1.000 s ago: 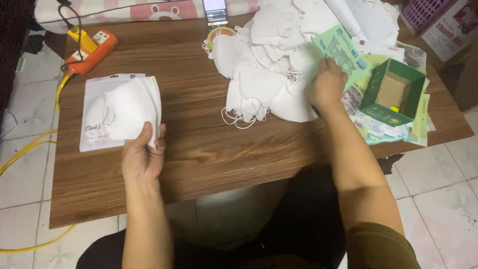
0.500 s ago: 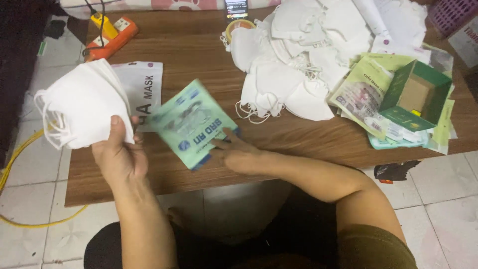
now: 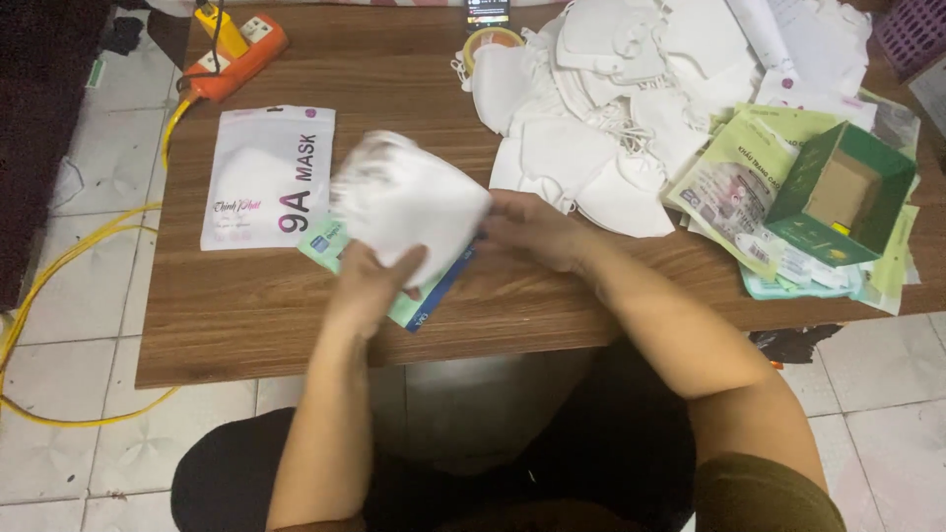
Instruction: The person is picking up individual white face masks from a pile, folding them, and stacking them neatly on a wooden table.
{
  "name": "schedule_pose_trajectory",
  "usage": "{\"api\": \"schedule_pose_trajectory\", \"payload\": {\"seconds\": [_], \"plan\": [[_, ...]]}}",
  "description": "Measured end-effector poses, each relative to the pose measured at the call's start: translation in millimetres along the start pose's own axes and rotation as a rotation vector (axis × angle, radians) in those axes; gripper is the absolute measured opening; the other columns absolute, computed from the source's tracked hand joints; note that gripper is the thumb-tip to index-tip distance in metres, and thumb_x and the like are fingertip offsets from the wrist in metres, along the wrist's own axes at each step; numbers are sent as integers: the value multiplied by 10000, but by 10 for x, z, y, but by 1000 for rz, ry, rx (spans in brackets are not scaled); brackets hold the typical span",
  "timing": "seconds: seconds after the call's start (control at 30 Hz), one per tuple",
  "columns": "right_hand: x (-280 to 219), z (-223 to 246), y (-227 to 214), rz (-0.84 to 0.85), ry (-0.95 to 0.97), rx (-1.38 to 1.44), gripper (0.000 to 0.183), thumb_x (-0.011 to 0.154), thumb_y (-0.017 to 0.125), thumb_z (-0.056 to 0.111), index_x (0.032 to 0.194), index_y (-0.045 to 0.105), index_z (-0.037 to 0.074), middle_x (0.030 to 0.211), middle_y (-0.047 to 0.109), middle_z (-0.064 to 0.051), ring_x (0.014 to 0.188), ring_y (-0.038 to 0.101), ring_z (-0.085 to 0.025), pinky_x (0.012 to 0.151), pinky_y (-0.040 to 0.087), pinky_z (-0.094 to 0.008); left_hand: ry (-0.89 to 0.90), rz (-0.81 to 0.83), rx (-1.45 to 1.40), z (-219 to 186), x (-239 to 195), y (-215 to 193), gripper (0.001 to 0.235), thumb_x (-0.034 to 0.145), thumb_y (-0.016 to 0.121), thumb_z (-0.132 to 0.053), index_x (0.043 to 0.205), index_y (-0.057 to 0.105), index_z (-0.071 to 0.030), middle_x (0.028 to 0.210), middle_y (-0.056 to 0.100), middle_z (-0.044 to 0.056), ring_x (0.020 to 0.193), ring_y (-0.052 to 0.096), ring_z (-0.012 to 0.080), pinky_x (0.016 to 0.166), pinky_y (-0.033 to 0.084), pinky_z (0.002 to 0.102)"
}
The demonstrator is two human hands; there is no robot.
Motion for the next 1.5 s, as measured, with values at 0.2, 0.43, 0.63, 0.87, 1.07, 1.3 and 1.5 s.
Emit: {"api": "schedule_pose_trajectory", "payload": {"seconds": [0.2, 0.43, 0.63, 0.87, 1.07, 1.3, 1.5], "plan": [[-88, 11, -28, 47, 136, -181, 669, 700, 916, 136, 1322, 679, 65, 1176, 760, -105, 1010, 718, -194, 904, 590, -318, 40, 435, 248, -180, -285, 467, 615, 893, 709, -73, 1464, 501, 24, 1286, 630, 354, 775, 750, 335, 570, 635, 368], [-177, 134, -46, -252, 311, -433, 820, 704, 936, 291, 1365, 548, -4, 1257, 699, -188, 1232, 646, -311, 1081, 494, -422, 123, 417, 245, -380, -299, 379, 877, 796, 839, -145, 1520, 386, 54, 1455, 473, 380, 1334, 460, 557, 1035, 487, 625], [-92, 24, -594, -452, 162, -267, 639, 734, 912, 152, 1306, 652, 35, 1199, 732, -144, 1158, 670, -297, 1030, 531, -442, 101, 362, 822, 34, -79, 418, 997, 750, 884, -436, 1506, 433, 32, 1439, 496, 343, 1364, 476, 518, 1114, 436, 610], [-60, -24, -749, -450, 112, -70, 538, 760, 870, 74, 1267, 697, 121, 1212, 732, -136, 1150, 676, -295, 1041, 534, -484, 128, 166, 1020, 910, 441, 318, 563, 933, 628, -263, 1406, 555, 34, 1253, 616, 261, 1213, 600, 425, 965, 549, 515], [-88, 0, -749, -420, 94, 101, 610, 737, 882, 68, 1304, 671, 139, 1230, 731, -130, 1151, 694, -305, 1033, 547, -496, 83, 77, 772, 820, 377, 256, 482, 987, 516, -199, 1359, 583, 101, 1231, 650, 313, 1197, 633, 442, 985, 537, 511], [-69, 98, -780, -437, 42, 252, 706, 732, 871, 46, 1382, 607, 124, 1278, 715, -113, 1180, 688, -334, 1032, 557, -517, 29, 7, 462, 1062, 543, 81, 419, 1027, 509, -218, 1301, 661, 61, 1083, 716, 285, 1058, 690, 413, 847, 569, 510], [-28, -4, -675, -400, 56, 264, 753, 722, 868, 34, 1411, 579, 135, 1309, 696, -119, 1193, 675, -348, 1049, 539, -545, 59, -29, 555, 702, 313, 231, 439, 876, 728, -185, 1229, 672, 69, 1013, 728, 291, 992, 721, 432, 762, 584, 489]]}}
Point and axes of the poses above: each hand's wrist, its own x-axis towards the middle knuckle, its own y-axis out of the palm, z = x × y, the point moved 7 cm from there along x, towards the middle knuckle
